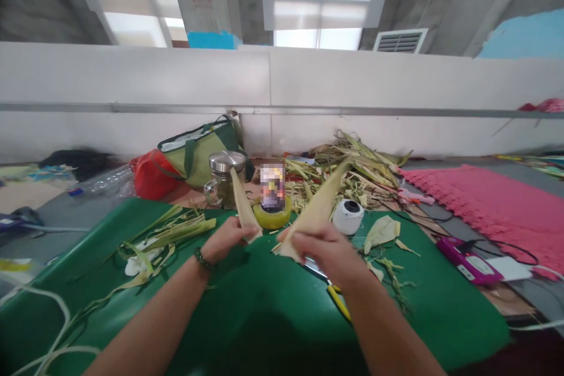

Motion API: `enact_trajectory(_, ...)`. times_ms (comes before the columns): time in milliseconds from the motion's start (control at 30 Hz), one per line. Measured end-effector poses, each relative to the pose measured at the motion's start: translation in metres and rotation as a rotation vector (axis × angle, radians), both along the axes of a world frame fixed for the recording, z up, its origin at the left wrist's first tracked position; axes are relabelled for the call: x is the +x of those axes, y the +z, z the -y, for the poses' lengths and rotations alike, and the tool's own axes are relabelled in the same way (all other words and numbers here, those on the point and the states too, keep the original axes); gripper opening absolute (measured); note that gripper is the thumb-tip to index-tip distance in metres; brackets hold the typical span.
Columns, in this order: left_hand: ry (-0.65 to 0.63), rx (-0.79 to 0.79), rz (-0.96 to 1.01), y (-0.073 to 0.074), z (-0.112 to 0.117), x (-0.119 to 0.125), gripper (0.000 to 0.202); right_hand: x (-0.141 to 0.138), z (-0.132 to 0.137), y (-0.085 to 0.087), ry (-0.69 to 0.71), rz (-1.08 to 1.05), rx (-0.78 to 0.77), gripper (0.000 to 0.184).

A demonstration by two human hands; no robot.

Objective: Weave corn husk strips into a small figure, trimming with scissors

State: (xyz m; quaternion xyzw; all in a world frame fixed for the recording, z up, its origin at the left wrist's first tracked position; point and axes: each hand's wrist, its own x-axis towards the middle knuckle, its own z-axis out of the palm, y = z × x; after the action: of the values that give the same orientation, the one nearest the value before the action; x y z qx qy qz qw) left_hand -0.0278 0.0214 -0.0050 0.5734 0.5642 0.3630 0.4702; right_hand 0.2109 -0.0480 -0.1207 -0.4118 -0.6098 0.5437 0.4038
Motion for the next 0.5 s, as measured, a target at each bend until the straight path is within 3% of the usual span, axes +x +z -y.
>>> enact_trajectory(33,-0.050,-0.012,0.022,-0.002,0.004,0.006,0.024,-0.017,-0.024,0.052,0.029,-0.010,0.009,0.027)
enact_trajectory(67,-0.096,-0.024,0.040,-0.004,0.008,0.012,0.023,-0.032,-0.039,0.092,0.071,-0.019,0.020,0.024)
enact_trajectory(100,-0.139,-0.032,0.056,-0.006,0.011,0.016,0.020,-0.045,-0.048,0.119,0.098,-0.010,0.025,0.020)
enact_trajectory(133,-0.182,-0.040,0.071,-0.008,0.014,0.018,0.018,-0.055,-0.051,0.134,0.093,0.028,0.045,0.016)
enact_trajectory(200,-0.256,-0.056,0.095,-0.011,0.016,0.021,0.015,-0.064,-0.049,0.134,0.075,0.150,0.090,0.013)
enact_trajectory(333,-0.384,-0.104,0.129,-0.012,0.017,0.021,0.012,-0.057,-0.042,0.108,0.103,0.357,0.176,0.024)
enact_trajectory(400,-0.444,-0.126,0.151,-0.009,0.017,0.020,0.014,-0.054,-0.042,0.106,0.097,0.425,0.196,0.024)
enact_trajectory(500,-0.475,-0.085,0.187,-0.005,0.019,0.019,0.019,-0.056,-0.044,0.109,-0.018,0.427,0.192,0.014)
